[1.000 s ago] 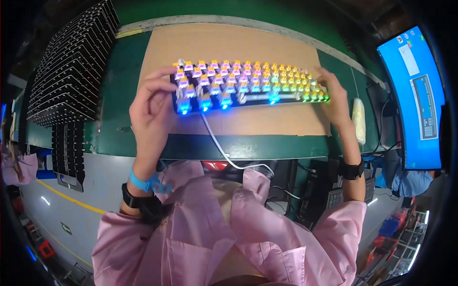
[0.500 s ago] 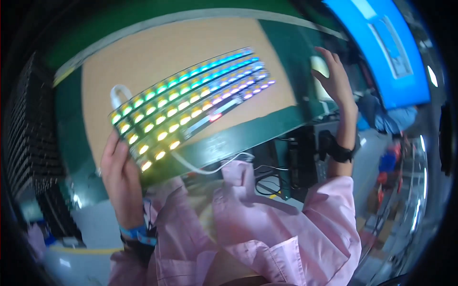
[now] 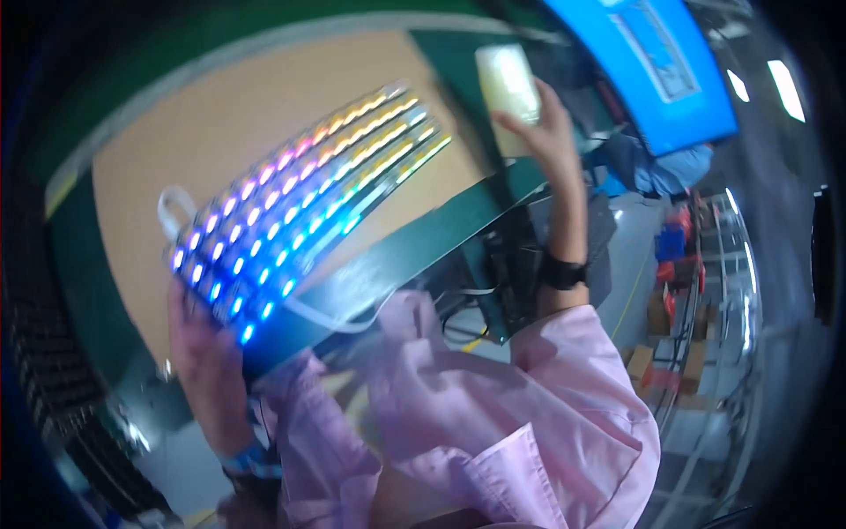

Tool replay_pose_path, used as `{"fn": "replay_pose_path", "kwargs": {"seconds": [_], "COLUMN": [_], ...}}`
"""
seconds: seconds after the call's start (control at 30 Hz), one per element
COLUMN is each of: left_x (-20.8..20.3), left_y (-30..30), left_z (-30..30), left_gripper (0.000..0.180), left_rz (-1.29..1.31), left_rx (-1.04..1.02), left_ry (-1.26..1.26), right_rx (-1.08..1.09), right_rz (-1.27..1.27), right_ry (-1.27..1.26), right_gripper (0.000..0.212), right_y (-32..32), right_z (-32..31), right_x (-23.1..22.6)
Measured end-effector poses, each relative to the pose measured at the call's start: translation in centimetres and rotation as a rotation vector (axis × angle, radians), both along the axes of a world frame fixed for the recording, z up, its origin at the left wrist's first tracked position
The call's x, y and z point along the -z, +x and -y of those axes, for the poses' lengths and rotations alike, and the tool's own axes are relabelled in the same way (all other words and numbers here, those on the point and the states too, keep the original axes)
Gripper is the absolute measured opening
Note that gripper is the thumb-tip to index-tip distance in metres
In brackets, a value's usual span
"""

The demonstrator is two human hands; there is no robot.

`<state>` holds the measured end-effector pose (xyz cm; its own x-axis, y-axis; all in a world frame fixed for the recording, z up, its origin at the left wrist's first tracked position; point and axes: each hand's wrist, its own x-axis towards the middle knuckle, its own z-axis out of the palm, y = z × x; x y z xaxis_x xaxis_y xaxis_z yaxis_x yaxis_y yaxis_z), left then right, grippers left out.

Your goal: The person wipes a keyboard with a cloth, unplugs a cable from it, and sets it aside. They then pick up a circuit board, plug the cable into it, and wipe it with the cloth before repeating the process with another board.

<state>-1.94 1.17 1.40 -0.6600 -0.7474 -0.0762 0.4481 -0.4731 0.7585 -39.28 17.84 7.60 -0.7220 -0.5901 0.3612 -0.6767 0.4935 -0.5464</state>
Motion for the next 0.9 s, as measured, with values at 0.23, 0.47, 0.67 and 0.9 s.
{"fn": "replay_pose_path", "kwargs": {"seconds": [0.23,0.47,0.67,0.9], "left_x": [-0.2,-0.1,-0.4,0.7], "left_y": [-0.2,0.2,0.1,0.6], "left_z": [-0.5,-0.5,0.0,0.3], "left_gripper": [0.079,0.079,0.074,0.066], "left_rz": [0.15,0.162,0.16,0.016], "left_rx": [-0.035,-0.042,-0.01,-0.047], "left_ry": [-0.057,-0.02,0.065,0.108], "right_rx": [-1.075,-1.075,-1.282,-0.571], "right_rz": [0.213,0.167,0.562,0.096], "right_ry": [0.627,0.825,0.809,0.039], "right_gripper": [0.047,0.038,0.05,0.068], "right_y": [13.2,13.9,11.8,16.6], "right_z": [2.5,2.7,1.3,5.3], "right_x": [-4.2,-2.6,-3.7,-4.1]}}
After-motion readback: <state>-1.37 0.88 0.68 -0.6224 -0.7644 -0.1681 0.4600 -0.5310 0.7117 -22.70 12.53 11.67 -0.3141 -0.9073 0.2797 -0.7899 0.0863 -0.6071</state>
